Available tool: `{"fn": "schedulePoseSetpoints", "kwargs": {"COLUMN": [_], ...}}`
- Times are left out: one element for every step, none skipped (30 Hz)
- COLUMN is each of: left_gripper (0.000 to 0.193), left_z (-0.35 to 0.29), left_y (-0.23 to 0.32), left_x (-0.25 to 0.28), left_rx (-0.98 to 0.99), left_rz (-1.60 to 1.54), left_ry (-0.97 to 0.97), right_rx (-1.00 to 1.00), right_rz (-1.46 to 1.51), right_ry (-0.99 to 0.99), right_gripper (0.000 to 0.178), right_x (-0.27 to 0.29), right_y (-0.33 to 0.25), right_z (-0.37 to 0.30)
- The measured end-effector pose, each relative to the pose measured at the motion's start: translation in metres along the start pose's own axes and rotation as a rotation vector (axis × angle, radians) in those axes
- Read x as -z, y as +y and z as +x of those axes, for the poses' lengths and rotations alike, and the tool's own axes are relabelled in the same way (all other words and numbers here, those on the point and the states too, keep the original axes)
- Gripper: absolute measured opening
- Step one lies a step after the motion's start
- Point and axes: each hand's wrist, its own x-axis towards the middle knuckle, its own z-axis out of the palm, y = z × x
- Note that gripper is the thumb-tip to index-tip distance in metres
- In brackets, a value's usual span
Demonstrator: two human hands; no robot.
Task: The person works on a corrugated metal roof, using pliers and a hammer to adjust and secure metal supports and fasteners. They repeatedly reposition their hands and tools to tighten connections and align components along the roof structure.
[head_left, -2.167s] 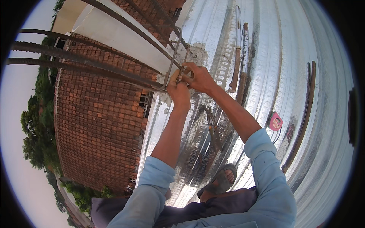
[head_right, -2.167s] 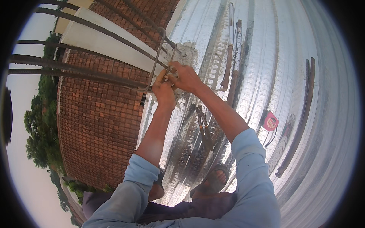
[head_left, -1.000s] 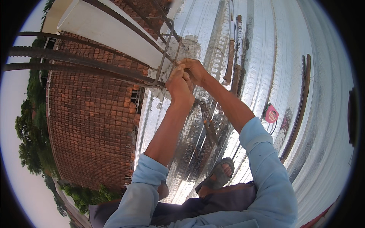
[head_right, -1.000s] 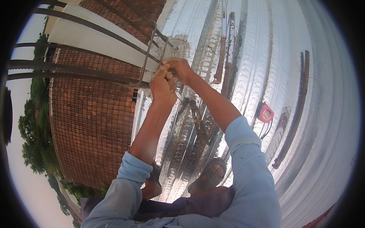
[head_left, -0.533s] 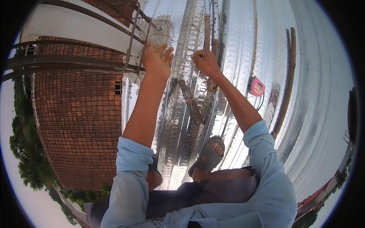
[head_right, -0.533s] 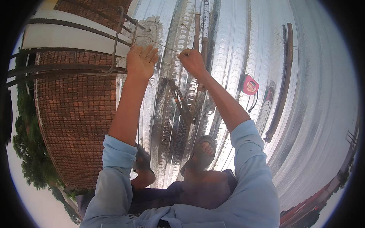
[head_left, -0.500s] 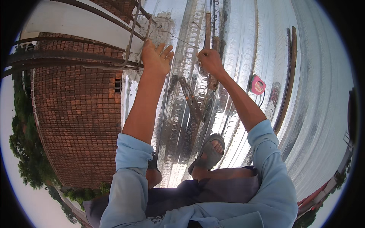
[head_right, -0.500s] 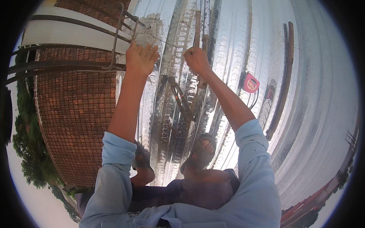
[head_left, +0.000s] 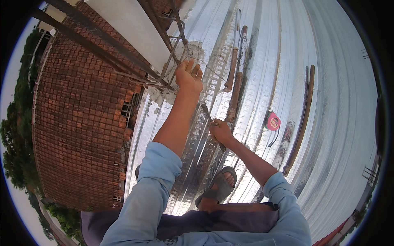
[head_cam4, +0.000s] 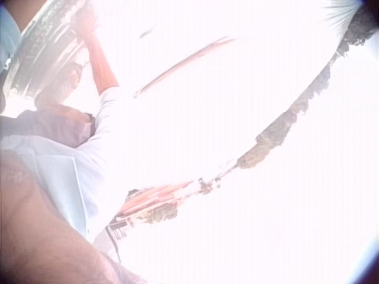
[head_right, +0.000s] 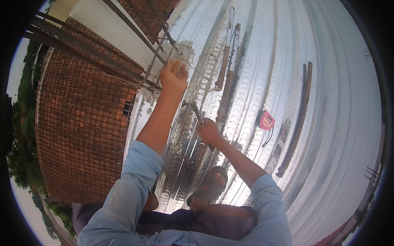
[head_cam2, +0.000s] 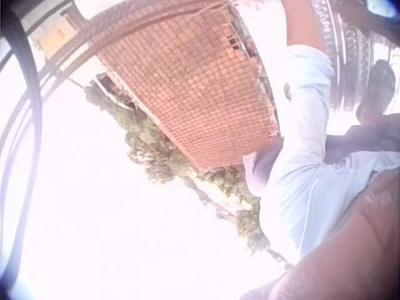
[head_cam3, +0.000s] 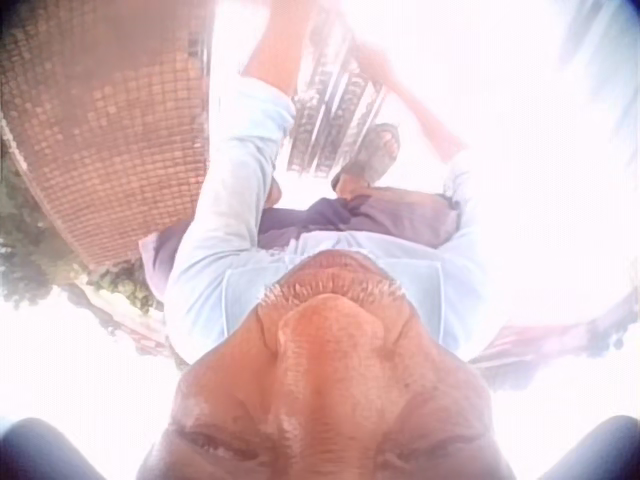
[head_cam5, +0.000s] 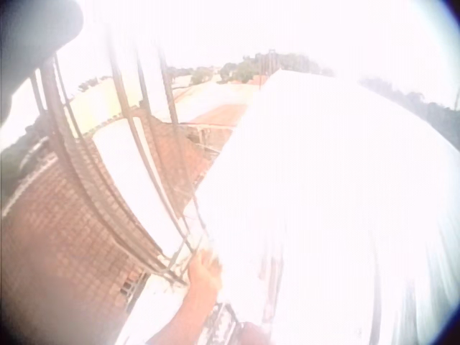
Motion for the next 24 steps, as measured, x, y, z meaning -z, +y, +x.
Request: {"fn": "schedulePoseSetpoints", "kwargs": {"left_gripper": [0.045,0.042,0.038,0.035,0.032,0.030,0.028,0.026,0.024,0.023,0.021,0.021,0.021,0.021,0.021,0.021,0.021,0.022,0.023,0.023,0.024,0.025,0.027,0.027], "left_z": [-0.002,-0.003,-0.001,0.002,0.005,0.008,0.011,0.013,0.012,0.010,0.010,0.011,0.012,0.015,0.016,0.016,0.015,0.015,0.015,0.011,0.006,0.002,-0.003,-0.007], "left_y": [-0.002,-0.005,-0.002,0.002,0.004,0.006,0.009,0.007,0.005,0.002,0.001,0.000,-0.001,0.000,0.000,-0.001,-0.001,0.000,0.001,0.001,0.000,-0.002,-0.004,-0.005], "left_x": [0.004,0.007,0.013,0.020,0.025,0.031,0.037,0.037,0.033,0.029,0.029,0.028,0.027,0.028,0.031,0.034,0.038,0.041,0.044,0.044,0.042,0.040,0.035,0.031], "left_rx": [0.015,0.033,0.039,0.045,0.054,0.055,0.055,0.065,0.084,0.102,0.111,0.111,0.112,0.110,0.088,0.067,0.044,0.014,-0.016,-0.040,-0.065,-0.089,-0.113,-0.124], "left_rz": [-0.050,-0.099,-0.096,-0.094,-0.091,-0.086,-0.081,-0.072,-0.106,-0.141,-0.176,-0.199,-0.222,-0.244,-0.204,-0.164,-0.123,-0.080,-0.037,0.004,0.052,0.099,0.145,0.154], "left_ry": [0.053,0.105,0.113,0.121,0.128,0.108,0.088,0.060,0.052,0.045,0.044,0.030,0.015,0.003,0.026,0.048,0.073,0.076,0.079,0.082,0.108,0.134,0.158,0.157], "right_rx": [0.012,0.022,0.036,0.166,0.295,0.427,0.422,0.444,0.467,0.576,0.687,0.799,0.795,0.791,0.787,0.771,0.756,0.740,0.756,0.769,0.781,0.809,0.820,0.831], "right_rz": [0.014,0.029,0.043,-0.063,-0.168,-0.259,-0.274,-0.281,-0.288,-0.380,-0.469,-0.559,-0.553,-0.545,-0.537,-0.580,-0.622,-0.663,-0.684,-0.709,-0.734,-0.739,-0.769,-0.798], "right_ry": [-0.055,-0.107,-0.167,-0.085,0.000,0.073,0.111,0.112,0.118,0.180,0.232,0.285,0.256,0.224,0.192,0.219,0.244,0.269,0.246,0.225,0.203,0.161,0.180,0.201], "right_gripper": [0.059,0.055,0.050,0.049,0.048,0.047,0.049,0.049,0.048,0.048,0.048,0.048,0.049,0.051,0.052,0.053,0.054,0.055,0.055,0.056,0.056,0.061,0.062,0.062], "right_x": [0.016,0.031,0.039,0.045,0.051,0.055,0.059,0.066,0.074,0.078,0.077,0.077,0.078,0.076,0.075,0.073,0.070,0.068,0.068,0.070,0.071,0.071,0.072,0.073], "right_y": [-0.007,-0.009,-0.020,-0.031,-0.045,-0.059,-0.073,-0.073,-0.077,-0.077,-0.081,-0.086,-0.090,-0.097,-0.103,-0.107,-0.112,-0.116,-0.122,-0.127,-0.132,-0.135,-0.135,-0.135], "right_z": [0.000,0.001,-0.002,-0.006,-0.011,-0.011,-0.014,0.000,0.012,0.021,0.026,0.032,0.037,0.042,0.045,0.047,0.048,0.049,0.051,0.052,0.053,0.054,0.058,0.061]}}
